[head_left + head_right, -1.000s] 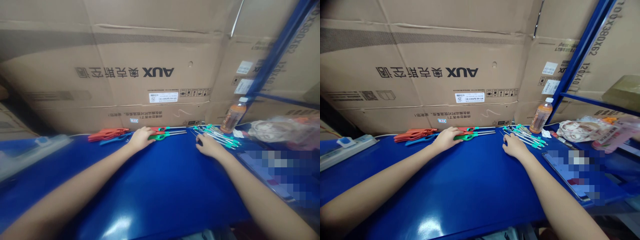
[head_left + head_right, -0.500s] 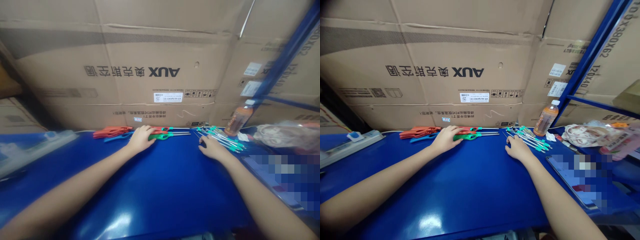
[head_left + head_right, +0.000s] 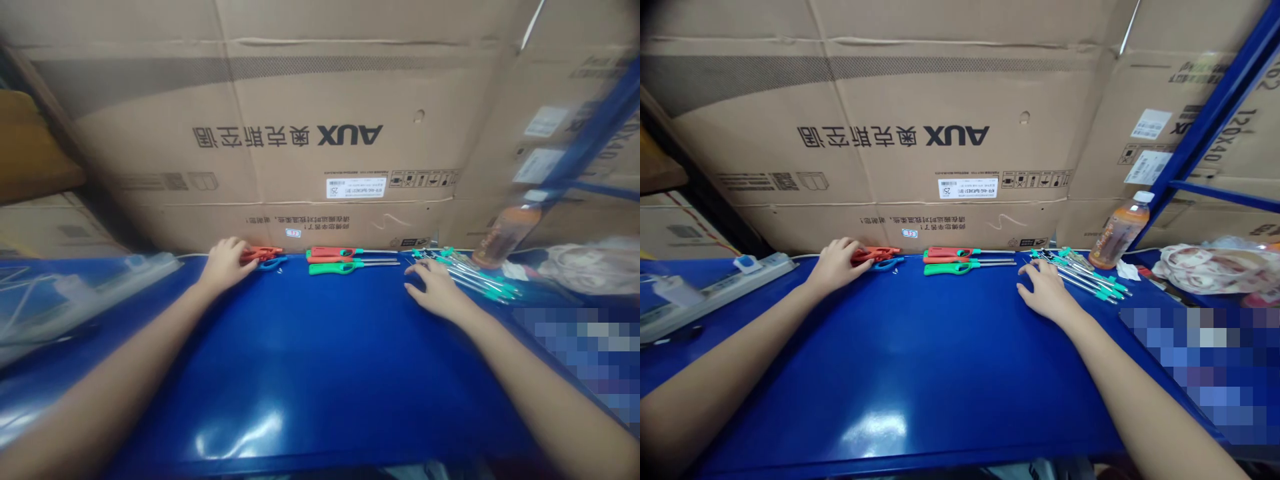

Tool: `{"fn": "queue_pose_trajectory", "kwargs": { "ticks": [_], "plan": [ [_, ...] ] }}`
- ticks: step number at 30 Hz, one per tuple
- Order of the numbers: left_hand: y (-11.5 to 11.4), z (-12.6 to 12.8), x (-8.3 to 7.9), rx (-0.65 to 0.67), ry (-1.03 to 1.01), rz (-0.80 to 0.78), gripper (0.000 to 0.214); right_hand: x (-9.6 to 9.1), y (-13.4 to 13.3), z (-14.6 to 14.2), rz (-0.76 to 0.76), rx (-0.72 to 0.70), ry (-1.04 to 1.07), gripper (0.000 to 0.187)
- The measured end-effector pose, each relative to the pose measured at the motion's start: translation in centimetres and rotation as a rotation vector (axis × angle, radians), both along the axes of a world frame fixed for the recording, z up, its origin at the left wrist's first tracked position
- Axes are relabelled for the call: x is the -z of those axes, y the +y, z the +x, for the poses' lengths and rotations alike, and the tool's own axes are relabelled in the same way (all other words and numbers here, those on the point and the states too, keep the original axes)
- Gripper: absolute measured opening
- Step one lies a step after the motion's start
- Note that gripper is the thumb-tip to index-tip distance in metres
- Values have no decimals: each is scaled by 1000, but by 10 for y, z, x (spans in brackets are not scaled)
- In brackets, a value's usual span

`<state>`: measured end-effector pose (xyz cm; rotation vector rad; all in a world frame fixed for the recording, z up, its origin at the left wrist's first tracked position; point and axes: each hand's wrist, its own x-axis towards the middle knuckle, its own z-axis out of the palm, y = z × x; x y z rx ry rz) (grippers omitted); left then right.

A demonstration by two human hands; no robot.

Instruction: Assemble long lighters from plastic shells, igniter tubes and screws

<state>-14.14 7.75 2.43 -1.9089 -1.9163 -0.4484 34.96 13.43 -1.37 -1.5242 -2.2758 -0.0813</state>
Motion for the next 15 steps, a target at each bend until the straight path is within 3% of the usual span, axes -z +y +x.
{"fn": "queue_pose_trajectory", "kwargs": {
  "ticks": [4,8,12,15],
  "plan": [
    [3,2,1,52,8,14,25,-1,-1,-1,-18,-45,-11,30],
    [0,17,-14,136,-97,131,22,-5,-4,-3,-43,-80,4,31],
    [-18,72,-21,360,-191,180,21,-16,-16,-14,-7,-204,87,35],
    [-40,128,-6,572,-248,19,19,-27,-35,-29,26,-415,177,38]
  ]
}}
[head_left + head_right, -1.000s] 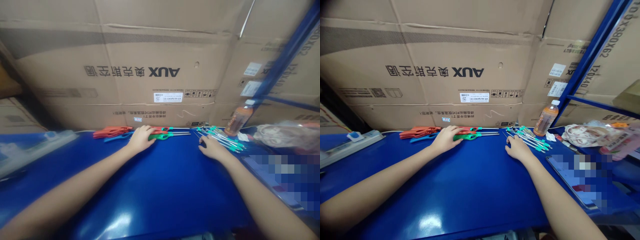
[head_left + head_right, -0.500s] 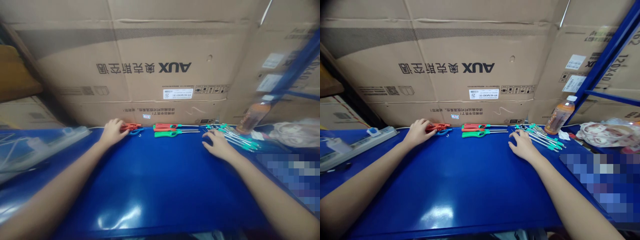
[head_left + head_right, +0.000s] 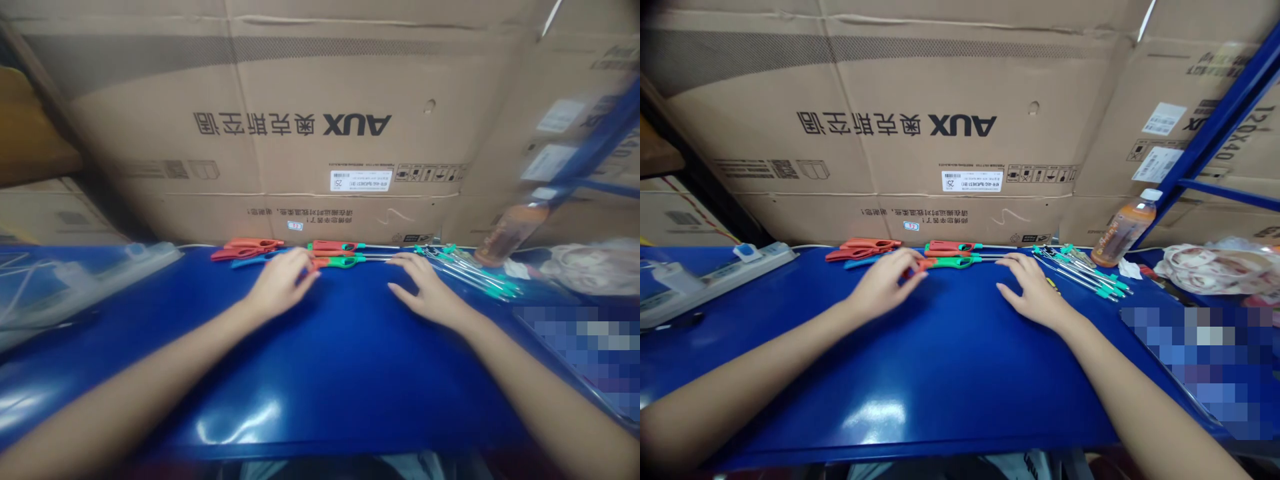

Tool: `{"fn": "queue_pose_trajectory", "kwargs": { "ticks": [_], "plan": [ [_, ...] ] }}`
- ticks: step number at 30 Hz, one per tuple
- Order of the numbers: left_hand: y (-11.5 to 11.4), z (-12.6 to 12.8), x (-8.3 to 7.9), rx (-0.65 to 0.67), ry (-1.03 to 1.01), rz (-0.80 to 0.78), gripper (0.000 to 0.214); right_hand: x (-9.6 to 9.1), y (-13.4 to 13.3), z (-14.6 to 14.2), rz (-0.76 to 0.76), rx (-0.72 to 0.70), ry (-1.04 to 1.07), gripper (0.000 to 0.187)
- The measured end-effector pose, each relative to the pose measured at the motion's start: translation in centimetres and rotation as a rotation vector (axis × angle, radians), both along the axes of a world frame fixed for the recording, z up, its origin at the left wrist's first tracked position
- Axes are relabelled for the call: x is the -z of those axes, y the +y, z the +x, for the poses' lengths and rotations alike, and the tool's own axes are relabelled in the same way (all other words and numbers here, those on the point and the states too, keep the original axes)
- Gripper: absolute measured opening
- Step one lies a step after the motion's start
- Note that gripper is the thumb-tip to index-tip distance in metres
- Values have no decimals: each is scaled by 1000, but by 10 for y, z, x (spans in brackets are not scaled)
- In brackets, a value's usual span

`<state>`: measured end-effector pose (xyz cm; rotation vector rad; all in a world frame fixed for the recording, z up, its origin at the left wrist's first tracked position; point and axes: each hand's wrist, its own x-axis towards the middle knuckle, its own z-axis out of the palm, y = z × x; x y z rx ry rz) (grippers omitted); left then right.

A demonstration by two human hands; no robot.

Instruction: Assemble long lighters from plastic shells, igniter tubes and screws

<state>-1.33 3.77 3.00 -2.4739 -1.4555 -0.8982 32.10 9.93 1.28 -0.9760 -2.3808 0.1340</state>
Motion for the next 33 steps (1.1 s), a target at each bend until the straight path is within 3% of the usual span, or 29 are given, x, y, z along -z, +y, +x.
{"fn": "queue_pose_trajectory", "kwargs": {
  "ticks": [4,8,12,20,24,27,31,33],
  "plan": [
    [-23,47,27,235,90,-143,20,-5,-30,-26,-53,-293,43,36],
    [-27,52,34,356,98,-221,19,3,-43,-46,-113,-440,-38,16],
    [-24,49,31,354,69,-271,26,13,-36,-47,-116,-440,-77,10],
    [-22,39,30,127,15,-153,47,10,-23,-32,-105,-352,-131,10],
    [-17,31,28,0,91,-181,52,8,-29,-35,-65,-341,-107,33],
    [-14,29,30,82,83,-231,47,9,-32,-38,-71,-363,-143,40],
    [-13,30,34,213,41,-265,44,10,-31,-37,-92,-351,-153,15],
    [-13,30,35,229,9,-278,45,8,-28,-34,-99,-328,-149,12]
  ]
}}
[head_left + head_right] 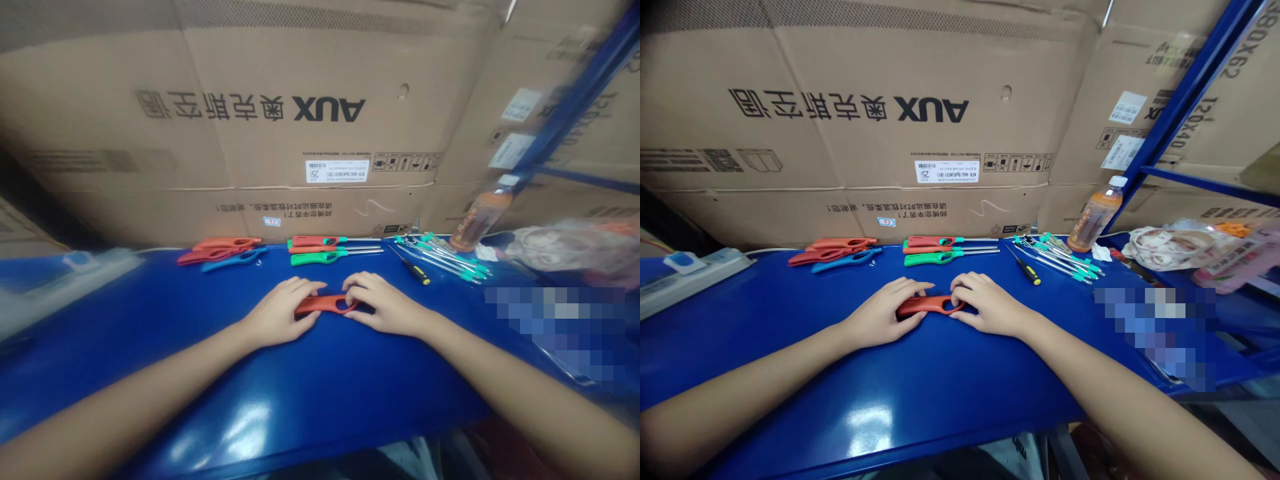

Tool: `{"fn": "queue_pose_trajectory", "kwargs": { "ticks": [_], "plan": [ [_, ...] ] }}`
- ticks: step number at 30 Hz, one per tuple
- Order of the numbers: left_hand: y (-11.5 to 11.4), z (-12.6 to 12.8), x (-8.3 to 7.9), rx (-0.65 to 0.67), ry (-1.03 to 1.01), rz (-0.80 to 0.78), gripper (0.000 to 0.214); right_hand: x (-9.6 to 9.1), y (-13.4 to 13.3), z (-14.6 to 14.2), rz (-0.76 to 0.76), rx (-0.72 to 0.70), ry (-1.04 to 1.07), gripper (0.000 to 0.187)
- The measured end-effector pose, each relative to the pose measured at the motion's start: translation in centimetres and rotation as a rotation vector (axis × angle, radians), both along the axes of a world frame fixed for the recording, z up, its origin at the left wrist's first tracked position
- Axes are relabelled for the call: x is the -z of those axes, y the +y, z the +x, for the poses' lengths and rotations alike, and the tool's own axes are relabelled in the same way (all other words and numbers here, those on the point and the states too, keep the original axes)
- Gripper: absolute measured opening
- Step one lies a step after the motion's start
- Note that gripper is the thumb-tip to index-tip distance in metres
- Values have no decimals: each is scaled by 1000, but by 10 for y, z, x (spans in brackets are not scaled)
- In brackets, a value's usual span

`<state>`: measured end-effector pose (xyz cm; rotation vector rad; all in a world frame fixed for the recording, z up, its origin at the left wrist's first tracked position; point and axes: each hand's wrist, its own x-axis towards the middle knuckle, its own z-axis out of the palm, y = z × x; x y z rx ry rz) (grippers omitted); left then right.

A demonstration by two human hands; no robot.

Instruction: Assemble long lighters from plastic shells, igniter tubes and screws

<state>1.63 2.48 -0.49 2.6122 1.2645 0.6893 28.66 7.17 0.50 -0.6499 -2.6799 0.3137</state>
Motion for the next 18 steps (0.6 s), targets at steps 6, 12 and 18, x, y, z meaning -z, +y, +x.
{"fn": "queue_pose_trajectory", "kwargs": {
  "ticks": [6,12,18],
  "plan": [
    [5,-1,3,-55,-150,-51,46,-8,8,9,-5,73,14,17],
    [11,-4,10,-105,-224,-91,44,-12,12,17,-5,80,14,21],
    [14,-6,12,-95,-200,-91,50,-10,11,14,-64,206,55,20]
  ]
}}
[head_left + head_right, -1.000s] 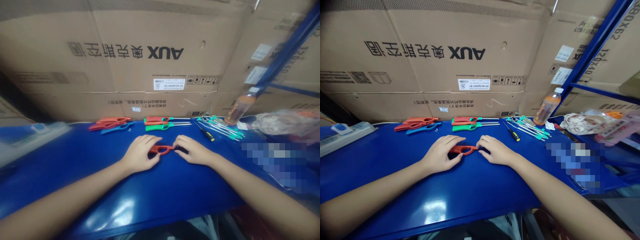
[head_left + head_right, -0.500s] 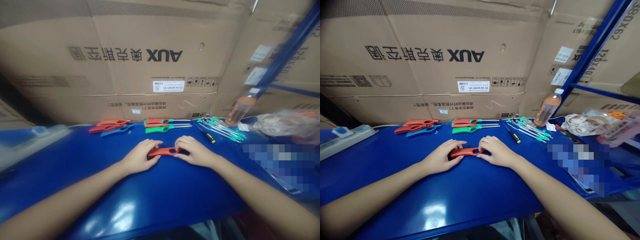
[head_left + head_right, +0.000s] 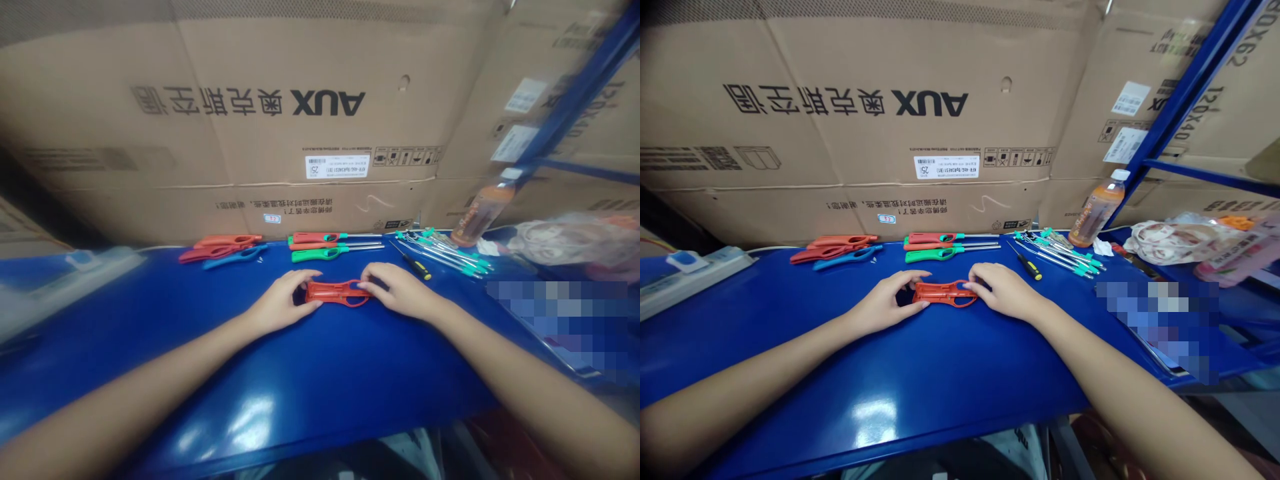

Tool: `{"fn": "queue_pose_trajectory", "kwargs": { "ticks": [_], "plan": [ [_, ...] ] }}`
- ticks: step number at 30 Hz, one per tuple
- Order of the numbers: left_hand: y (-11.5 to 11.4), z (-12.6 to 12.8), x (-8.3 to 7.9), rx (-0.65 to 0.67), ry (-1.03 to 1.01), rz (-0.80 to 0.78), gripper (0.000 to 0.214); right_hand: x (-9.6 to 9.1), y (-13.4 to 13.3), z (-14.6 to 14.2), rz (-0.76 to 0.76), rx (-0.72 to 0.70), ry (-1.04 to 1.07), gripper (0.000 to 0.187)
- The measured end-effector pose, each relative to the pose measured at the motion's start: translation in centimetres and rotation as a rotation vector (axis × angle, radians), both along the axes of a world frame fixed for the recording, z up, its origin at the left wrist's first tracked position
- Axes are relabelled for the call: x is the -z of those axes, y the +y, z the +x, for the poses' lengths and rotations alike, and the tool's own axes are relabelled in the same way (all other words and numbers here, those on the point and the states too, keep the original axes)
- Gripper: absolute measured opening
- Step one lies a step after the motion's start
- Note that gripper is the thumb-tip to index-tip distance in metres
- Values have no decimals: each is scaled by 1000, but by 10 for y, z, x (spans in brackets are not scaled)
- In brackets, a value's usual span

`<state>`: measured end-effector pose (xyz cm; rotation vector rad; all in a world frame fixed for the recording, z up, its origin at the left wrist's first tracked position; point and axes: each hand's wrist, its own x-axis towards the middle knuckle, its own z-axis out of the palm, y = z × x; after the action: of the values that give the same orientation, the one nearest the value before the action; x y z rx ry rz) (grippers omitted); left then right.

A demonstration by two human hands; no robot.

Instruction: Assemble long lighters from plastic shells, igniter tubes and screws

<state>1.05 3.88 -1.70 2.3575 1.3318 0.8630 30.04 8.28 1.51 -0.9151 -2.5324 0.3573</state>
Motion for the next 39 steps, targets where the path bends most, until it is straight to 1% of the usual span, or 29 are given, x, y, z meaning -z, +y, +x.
{"fn": "queue_pose_trajectory", "kwargs": {
  "ticks": [3,5,6,7,11,14,16,19,21,23,25,27,29,31,35,39],
  "plan": [
    [0,0,-1,-10,12,14,47,0,2,0,33,196,41,22],
    [0,1,-1,-18,24,30,41,-1,4,3,58,268,73,21],
    [0,1,-1,-21,28,36,37,-2,5,5,50,261,86,21],
    [0,1,-1,-19,30,39,34,-3,6,8,25,224,93,22],
    [0,1,-2,-12,26,23,32,-2,7,13,-99,-56,33,24],
    [1,1,-3,-10,39,11,37,2,5,10,-69,-152,-39,25],
    [0,1,-4,-2,50,26,40,4,3,6,-38,-160,-46,24],
    [-4,2,-7,4,61,102,37,6,2,1,-28,-144,16,14],
    [-9,4,-11,35,56,169,28,8,2,-1,-35,-163,59,19],
    [-14,5,-16,110,61,202,24,10,3,-1,-36,-197,65,23],
    [-18,6,-19,196,108,186,29,12,4,-2,-35,-214,52,19],
    [-20,6,-21,243,164,159,37,14,5,-3,-33,-230,56,13],
    [-20,6,-21,246,179,143,39,14,4,-4,-35,-247,80,8],
    [-18,5,-20,241,148,127,40,14,4,-5,-41,-253,101,7],
    [-14,4,-17,263,73,87,42,14,3,-5,-61,-236,105,6],
    [-13,4,-16,271,66,89,40,13,2,-5,-72,-225,97,6]
  ]
}}
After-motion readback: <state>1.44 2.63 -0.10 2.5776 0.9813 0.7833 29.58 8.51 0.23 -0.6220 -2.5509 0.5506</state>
